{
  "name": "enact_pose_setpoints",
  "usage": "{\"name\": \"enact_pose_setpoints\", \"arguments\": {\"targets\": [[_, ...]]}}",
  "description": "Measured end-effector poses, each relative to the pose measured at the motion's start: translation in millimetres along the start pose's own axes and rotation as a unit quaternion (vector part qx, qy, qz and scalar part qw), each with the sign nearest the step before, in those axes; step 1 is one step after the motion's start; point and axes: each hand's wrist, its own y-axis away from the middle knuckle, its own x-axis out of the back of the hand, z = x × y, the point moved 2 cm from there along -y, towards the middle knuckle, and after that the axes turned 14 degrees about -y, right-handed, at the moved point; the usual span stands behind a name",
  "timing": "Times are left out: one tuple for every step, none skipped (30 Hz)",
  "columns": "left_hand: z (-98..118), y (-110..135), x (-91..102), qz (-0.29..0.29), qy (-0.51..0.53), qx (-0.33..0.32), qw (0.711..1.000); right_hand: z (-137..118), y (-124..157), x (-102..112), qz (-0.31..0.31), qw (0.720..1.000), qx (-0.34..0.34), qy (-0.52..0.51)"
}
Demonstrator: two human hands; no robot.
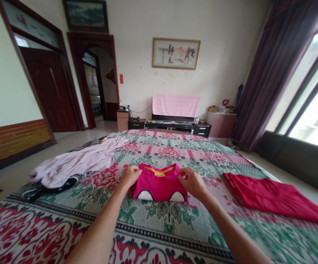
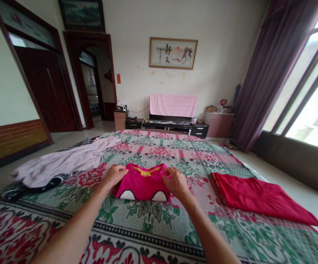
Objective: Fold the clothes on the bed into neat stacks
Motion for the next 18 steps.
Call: {"name": "enact_pose_setpoints", "arguments": {"targets": [[1, 0, -0.9, 0.008, -0.007, -0.006, 1.000, -7, 1, -4, -0.001, 0.999, 0.047, -0.020], [2, 0, -2.1, 0.017, -0.014, -0.013, 1.000, -13, 3, -10, -0.012, 0.995, 0.094, -0.040], [2, 1, -3.6, 0.024, -0.021, -0.020, 0.999, -19, 5, -15, -0.030, 0.989, 0.134, -0.057], [3, 1, -5.2, 0.030, -0.028, -0.026, 0.999, -24, 7, -20, -0.050, 0.983, 0.166, -0.068], [3, 1, -6.9, 0.033, -0.033, -0.030, 0.998, -28, 9, -24, -0.068, 0.978, 0.186, -0.070], [3, 2, -8.5, 0.033, -0.037, -0.032, 0.998, -30, 11, -28, -0.084, 0.975, 0.194, -0.065], [3, 2, -9.8, 0.033, -0.040, -0.031, 0.998, -32, 12, -31, -0.098, 0.975, 0.189, -0.056], [2, 2, -10.7, 0.035, -0.044, -0.027, 0.998, -32, 12, -33, -0.109, 0.977, 0.178, -0.046], [2, 3, -11.0, 0.043, -0.049, -0.025, 0.998, -32, 12, -34, -0.120, 0.978, 0.166, -0.036], [2, 3, -10.5, 0.059, -0.054, -0.025, 0.996, -31, 12, -35, -0.129, 0.979, 0.156, -0.029], [3, 4, -9.4, 0.081, -0.060, -0.030, 0.994, -30, 11, -36, -0.135, 0.979, 0.149, -0.023], [5, 5, -7.8, 0.106, -0.063, -0.042, 0.991, -28, 11, -37, -0.137, 0.980, 0.145, -0.021], [8, 6, -6.2, 0.131, -0.062, -0.064, 0.987, -27, 10, -38, -0.137, 0.980, 0.144, -0.020], [12, 7, -4.8, 0.152, -0.056, -0.096, 0.982, -26, 10, -38, -0.136, 0.980, 0.143, -0.020], [17, 8, -3.9, 0.167, -0.046, -0.136, 0.976, -24, 10, -39, -0.134, 0.980, 0.143, -0.023], [23, 9, -3.8, 0.172, -0.033, -0.180, 0.968, -24, 9, -40, -0.131, 0.981, 0.143, -0.027], [29, 12, -4.5, 0.172, -0.020, -0.225, 0.959, -23, 10, -40, -0.128, 0.981, 0.144, -0.032], [36, 14, -6.2, 0.167, -0.010, -0.268, 0.949, -23, 10, -40, -0.125, 0.980, 0.147, -0.039]]}}
